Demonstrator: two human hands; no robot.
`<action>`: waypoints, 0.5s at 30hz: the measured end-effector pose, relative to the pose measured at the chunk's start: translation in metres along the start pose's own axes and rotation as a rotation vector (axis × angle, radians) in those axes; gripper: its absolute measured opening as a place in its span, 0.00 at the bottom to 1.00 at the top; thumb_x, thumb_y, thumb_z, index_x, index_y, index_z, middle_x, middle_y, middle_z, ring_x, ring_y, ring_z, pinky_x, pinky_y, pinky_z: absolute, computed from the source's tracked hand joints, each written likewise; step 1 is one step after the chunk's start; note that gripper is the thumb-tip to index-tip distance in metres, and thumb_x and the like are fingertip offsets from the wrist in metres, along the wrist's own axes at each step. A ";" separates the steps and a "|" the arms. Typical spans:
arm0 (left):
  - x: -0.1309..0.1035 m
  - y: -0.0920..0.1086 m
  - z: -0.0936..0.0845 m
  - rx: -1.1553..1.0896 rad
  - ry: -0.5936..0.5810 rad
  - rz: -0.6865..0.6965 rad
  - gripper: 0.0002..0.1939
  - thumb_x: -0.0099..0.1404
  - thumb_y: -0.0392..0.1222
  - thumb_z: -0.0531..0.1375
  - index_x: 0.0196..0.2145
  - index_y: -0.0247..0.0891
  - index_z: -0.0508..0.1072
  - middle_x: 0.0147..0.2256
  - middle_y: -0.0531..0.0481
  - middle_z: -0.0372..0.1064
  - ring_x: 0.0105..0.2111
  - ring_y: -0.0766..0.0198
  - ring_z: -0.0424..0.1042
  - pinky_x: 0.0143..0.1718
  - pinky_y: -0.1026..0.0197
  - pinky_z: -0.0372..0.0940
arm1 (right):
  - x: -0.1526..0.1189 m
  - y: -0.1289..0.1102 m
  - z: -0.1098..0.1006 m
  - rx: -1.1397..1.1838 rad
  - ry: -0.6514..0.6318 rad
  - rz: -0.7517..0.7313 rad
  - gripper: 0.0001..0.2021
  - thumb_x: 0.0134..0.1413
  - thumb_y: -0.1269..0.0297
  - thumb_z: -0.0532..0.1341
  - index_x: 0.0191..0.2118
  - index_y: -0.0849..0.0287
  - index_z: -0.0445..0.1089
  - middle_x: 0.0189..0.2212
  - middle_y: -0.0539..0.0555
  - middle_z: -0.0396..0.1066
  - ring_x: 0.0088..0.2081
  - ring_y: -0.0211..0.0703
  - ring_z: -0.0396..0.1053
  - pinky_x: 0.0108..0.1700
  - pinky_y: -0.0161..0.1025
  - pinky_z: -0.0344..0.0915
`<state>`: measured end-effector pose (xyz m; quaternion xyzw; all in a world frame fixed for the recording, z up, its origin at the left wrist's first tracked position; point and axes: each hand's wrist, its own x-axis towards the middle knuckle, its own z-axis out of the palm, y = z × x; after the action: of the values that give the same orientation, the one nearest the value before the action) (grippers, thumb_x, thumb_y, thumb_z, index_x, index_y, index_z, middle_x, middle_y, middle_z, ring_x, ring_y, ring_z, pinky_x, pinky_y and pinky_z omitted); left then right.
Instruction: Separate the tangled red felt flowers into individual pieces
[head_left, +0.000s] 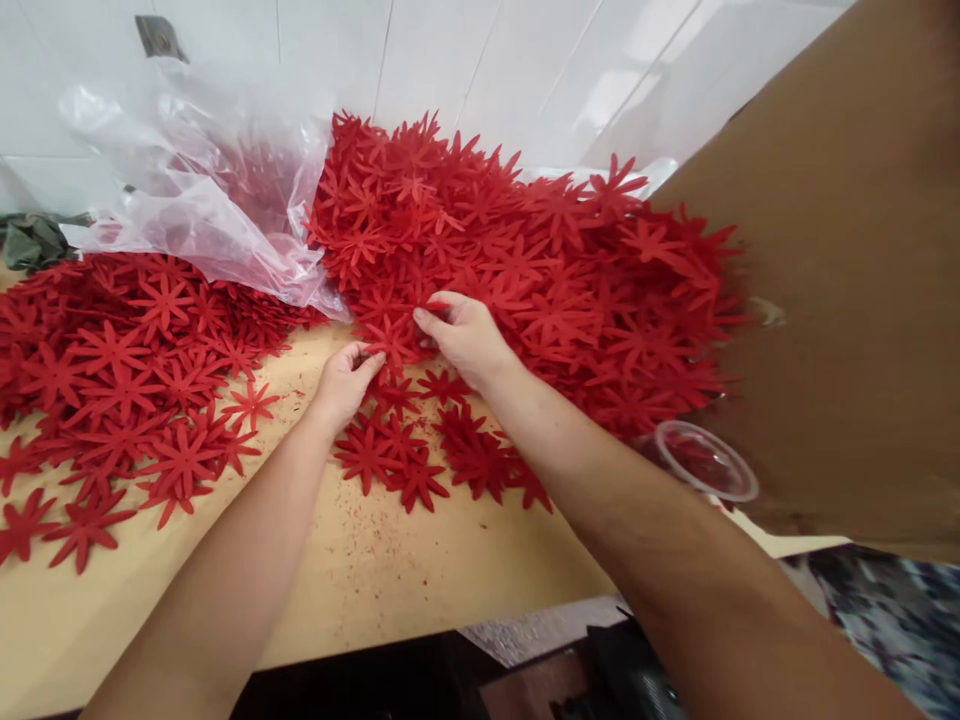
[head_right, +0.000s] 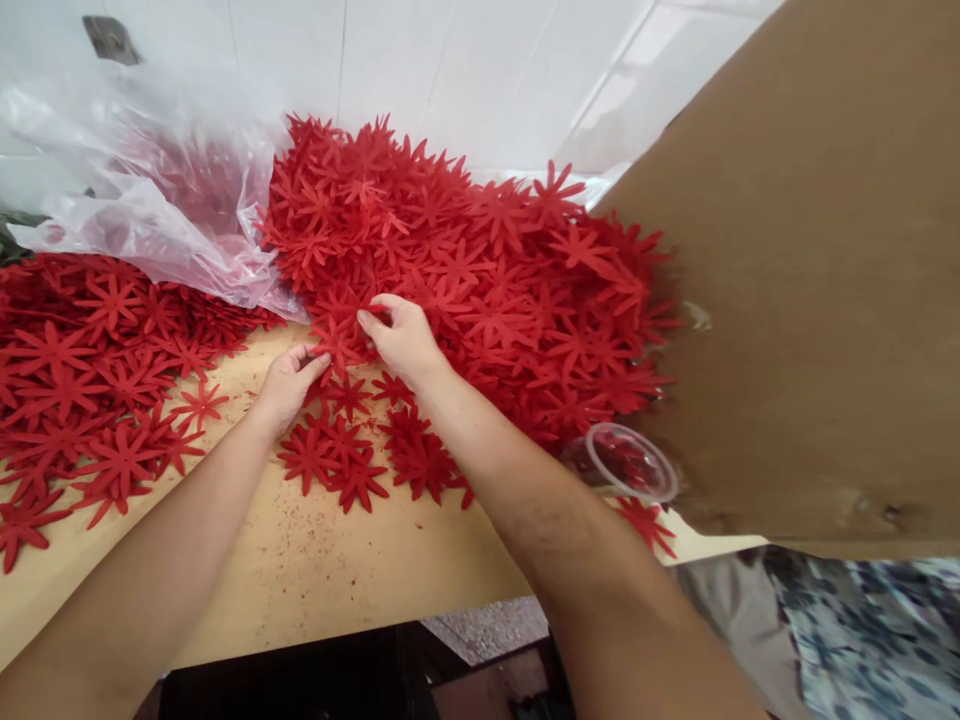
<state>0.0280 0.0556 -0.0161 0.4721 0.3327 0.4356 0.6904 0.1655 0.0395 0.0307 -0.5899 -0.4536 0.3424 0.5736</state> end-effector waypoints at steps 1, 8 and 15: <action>0.000 -0.001 0.000 -0.008 -0.001 -0.001 0.02 0.55 0.33 0.58 0.29 0.34 0.67 0.24 0.56 0.67 0.26 0.73 0.65 0.34 0.68 0.61 | -0.001 -0.002 -0.003 0.014 -0.009 0.004 0.08 0.39 0.66 0.64 0.22 0.57 0.61 0.15 0.44 0.61 0.19 0.33 0.58 0.24 0.34 0.56; 0.001 -0.002 0.000 0.014 0.035 0.004 0.03 0.54 0.30 0.58 0.27 0.35 0.67 0.24 0.57 0.67 0.25 0.73 0.64 0.33 0.68 0.60 | -0.018 -0.010 -0.015 -0.062 -0.135 0.009 0.14 0.34 0.56 0.67 0.24 0.57 0.63 0.15 0.45 0.61 0.16 0.31 0.55 0.21 0.34 0.53; -0.002 0.002 0.003 0.010 0.005 0.007 0.06 0.53 0.29 0.57 0.29 0.35 0.70 0.26 0.55 0.69 0.27 0.72 0.66 0.36 0.67 0.61 | -0.018 0.004 -0.007 -0.091 -0.163 0.036 0.19 0.26 0.58 0.70 0.27 0.57 0.63 0.23 0.46 0.67 0.24 0.33 0.61 0.28 0.35 0.59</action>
<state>0.0288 0.0530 -0.0134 0.4756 0.3349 0.4374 0.6858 0.1663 0.0202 0.0254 -0.5937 -0.5031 0.3784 0.5012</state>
